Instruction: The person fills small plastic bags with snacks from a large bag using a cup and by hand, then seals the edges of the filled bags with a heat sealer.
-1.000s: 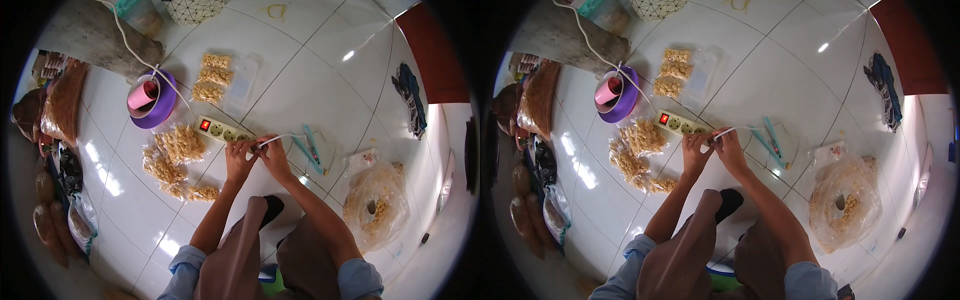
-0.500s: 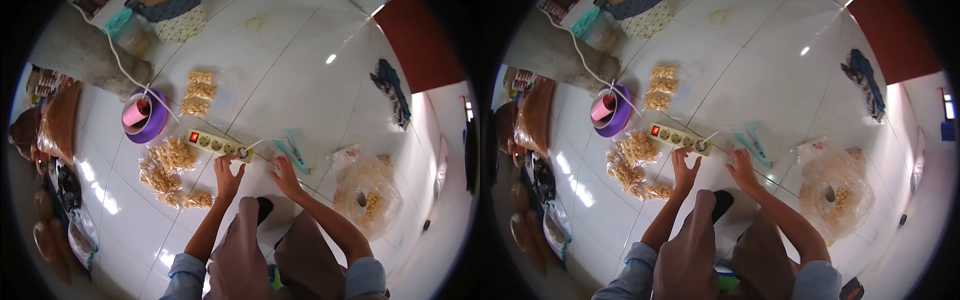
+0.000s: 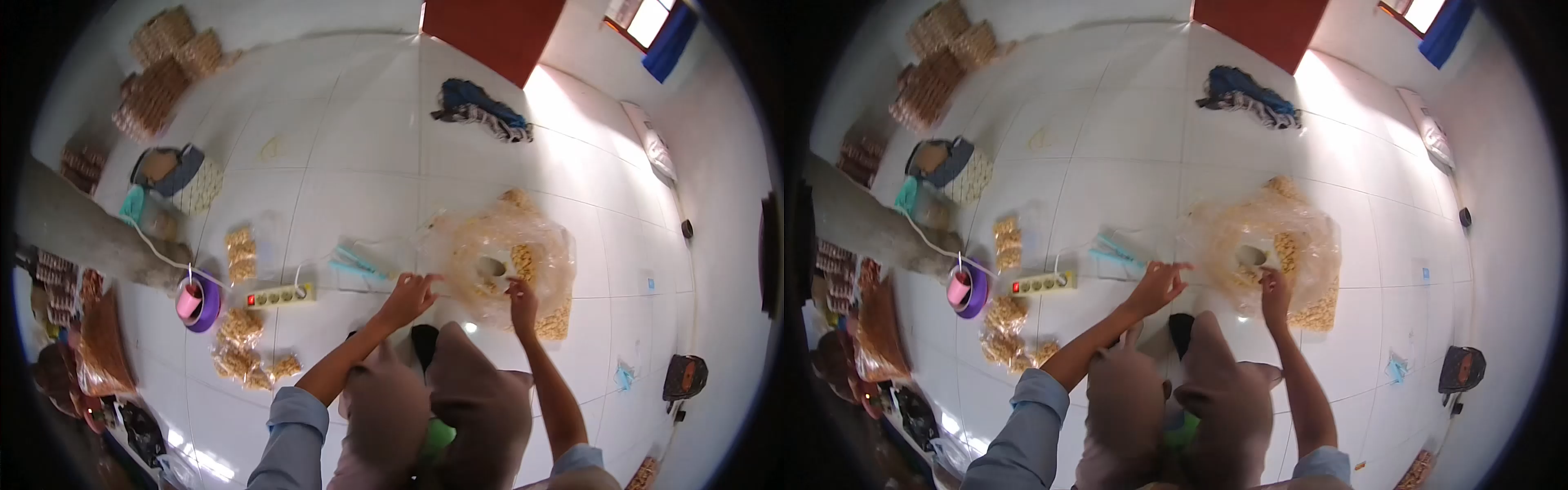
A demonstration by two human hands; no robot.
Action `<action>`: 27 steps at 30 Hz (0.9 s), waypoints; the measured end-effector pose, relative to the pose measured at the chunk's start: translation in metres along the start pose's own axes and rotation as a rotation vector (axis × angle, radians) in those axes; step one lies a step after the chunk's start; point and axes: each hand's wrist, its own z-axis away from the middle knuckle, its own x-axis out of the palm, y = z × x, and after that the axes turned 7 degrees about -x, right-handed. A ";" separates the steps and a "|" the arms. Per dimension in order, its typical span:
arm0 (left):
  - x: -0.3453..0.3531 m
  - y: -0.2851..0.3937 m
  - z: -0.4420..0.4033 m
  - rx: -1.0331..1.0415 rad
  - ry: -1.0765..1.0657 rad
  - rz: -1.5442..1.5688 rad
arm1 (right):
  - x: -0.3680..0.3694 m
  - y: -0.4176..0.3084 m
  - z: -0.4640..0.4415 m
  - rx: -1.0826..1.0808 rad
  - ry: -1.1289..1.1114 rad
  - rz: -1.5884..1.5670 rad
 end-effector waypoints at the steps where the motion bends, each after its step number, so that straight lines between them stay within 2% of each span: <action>1: 0.009 0.006 -0.011 0.025 -0.002 -0.022 | -0.004 0.006 0.007 -0.055 0.038 -0.021; 3: 0.030 0.013 -0.014 0.033 -0.064 -0.032 | -0.006 0.022 0.016 0.029 0.027 0.035; 5: 0.046 0.006 -0.026 0.075 -0.032 -0.012 | 0.002 0.035 0.021 0.061 0.037 -0.012; 7: 0.054 -0.002 -0.040 -0.068 0.029 0.078 | 0.016 0.050 0.018 0.091 0.029 -0.049; 9: 0.062 -0.014 -0.051 -0.097 0.075 0.043 | 0.041 0.064 0.011 -0.103 0.057 0.109; 11: 0.073 -0.034 -0.062 -0.140 0.131 0.021 | 0.062 0.058 -0.002 -0.097 0.045 0.050; 13: 0.089 -0.066 -0.073 -0.257 0.463 0.030 | 0.081 0.040 -0.018 -0.175 -0.084 0.006; 14: 0.095 -0.082 -0.076 -0.310 0.501 0.013 | 0.095 0.037 -0.023 -0.160 -0.109 0.001; 16: 0.099 -0.101 -0.083 -0.367 0.525 -0.046 | 0.123 0.034 -0.038 -0.406 -0.269 -0.116; 17: 0.099 -0.109 -0.086 -0.397 0.552 -0.104 | 0.136 0.032 -0.045 -0.389 -0.284 -0.123; 19: 0.096 -0.122 -0.097 -0.474 0.514 -0.098 | 0.162 0.033 -0.060 -0.696 -0.458 0.133; 20: 0.096 -0.127 -0.101 -0.456 0.493 -0.096 | 0.172 0.036 -0.064 -0.674 -0.482 0.112; 22: 0.094 -0.136 -0.096 -0.457 0.454 -0.100 | 0.190 0.048 -0.069 -0.630 -0.375 0.427; 25: 0.098 -0.141 -0.104 -0.502 0.394 -0.107 | 0.192 0.062 -0.074 -0.593 -0.348 0.593; 27: 0.101 -0.142 -0.101 -0.572 0.334 0.088 | 0.192 0.070 -0.075 -0.607 -0.326 0.639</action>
